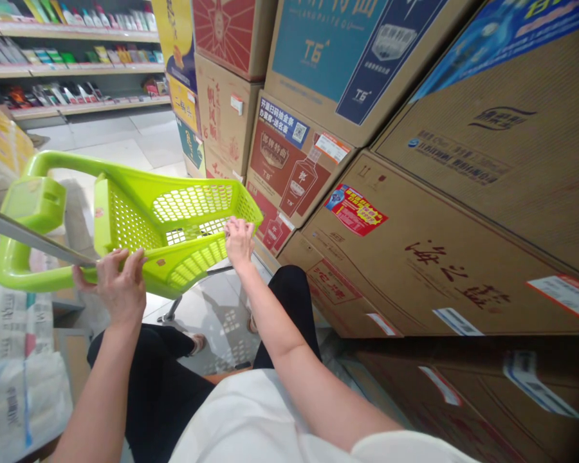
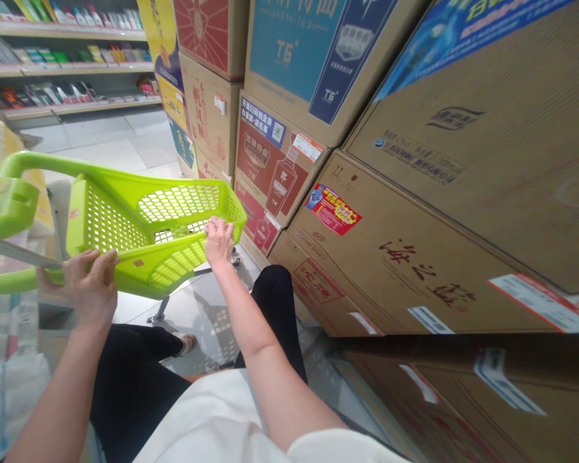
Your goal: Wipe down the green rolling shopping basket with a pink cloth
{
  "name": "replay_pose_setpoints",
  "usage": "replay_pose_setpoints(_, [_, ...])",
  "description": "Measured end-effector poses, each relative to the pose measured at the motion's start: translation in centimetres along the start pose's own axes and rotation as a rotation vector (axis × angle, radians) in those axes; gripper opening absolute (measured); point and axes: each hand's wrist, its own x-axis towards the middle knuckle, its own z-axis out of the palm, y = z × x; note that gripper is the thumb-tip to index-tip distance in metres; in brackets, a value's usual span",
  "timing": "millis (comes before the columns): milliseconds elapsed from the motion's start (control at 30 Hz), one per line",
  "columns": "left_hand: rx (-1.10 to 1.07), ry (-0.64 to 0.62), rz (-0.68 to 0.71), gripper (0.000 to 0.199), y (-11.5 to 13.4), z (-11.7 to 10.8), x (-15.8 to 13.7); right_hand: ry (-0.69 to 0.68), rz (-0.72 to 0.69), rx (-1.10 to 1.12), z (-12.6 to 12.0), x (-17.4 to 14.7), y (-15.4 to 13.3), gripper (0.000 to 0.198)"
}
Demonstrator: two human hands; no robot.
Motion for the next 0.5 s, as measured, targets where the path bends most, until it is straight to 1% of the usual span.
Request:
replay_pose_setpoints(67, [-0.006, 0.010, -0.006, 0.032, 0.1, 0.3, -0.1, 0.000, 0.069, -0.042, -0.7, 1.5, 1.5, 0.032])
replay_pose_setpoints(100, [-0.006, 0.015, -0.006, 0.033, 0.1, 0.4, -0.1, -0.002, 0.091, -0.056, -0.8, 1.9, 1.8, 0.032])
replay_pose_setpoints(167, [-0.006, 0.020, -0.002, 0.034, 0.2, 0.8, -0.2, -0.018, 0.107, -0.065, -0.8, 2.0, 1.1, 0.033])
replay_pose_setpoints(233, [-0.006, 0.019, -0.009, 0.033, 0.6, 1.0, -0.1, -0.036, 0.101, -0.047, -0.4, 1.2, -1.0, 0.031])
replay_pose_setpoints(333, [-0.005, 0.028, -0.046, 0.032, 1.4, 1.2, 0.1, -0.069, 0.055, 0.027, 0.5, -1.3, -5.6, 0.029])
replay_pose_setpoints(400, [-0.011, 0.042, -0.072, 0.033, 1.9, 1.3, 0.2, -0.109, -0.007, 0.085, 0.7, -3.1, -8.6, 0.027])
replay_pose_setpoints(467, [-0.049, 0.047, -0.088, 0.035, 2.2, 1.2, 0.2, -0.145, -0.064, 0.104, 0.5, -4.4, -10.7, 0.027])
replay_pose_setpoints(500, [-0.104, 0.029, -0.093, 0.035, 2.2, 1.1, 0.0, -0.165, -0.085, 0.103, 0.3, -4.7, -11.2, 0.027])
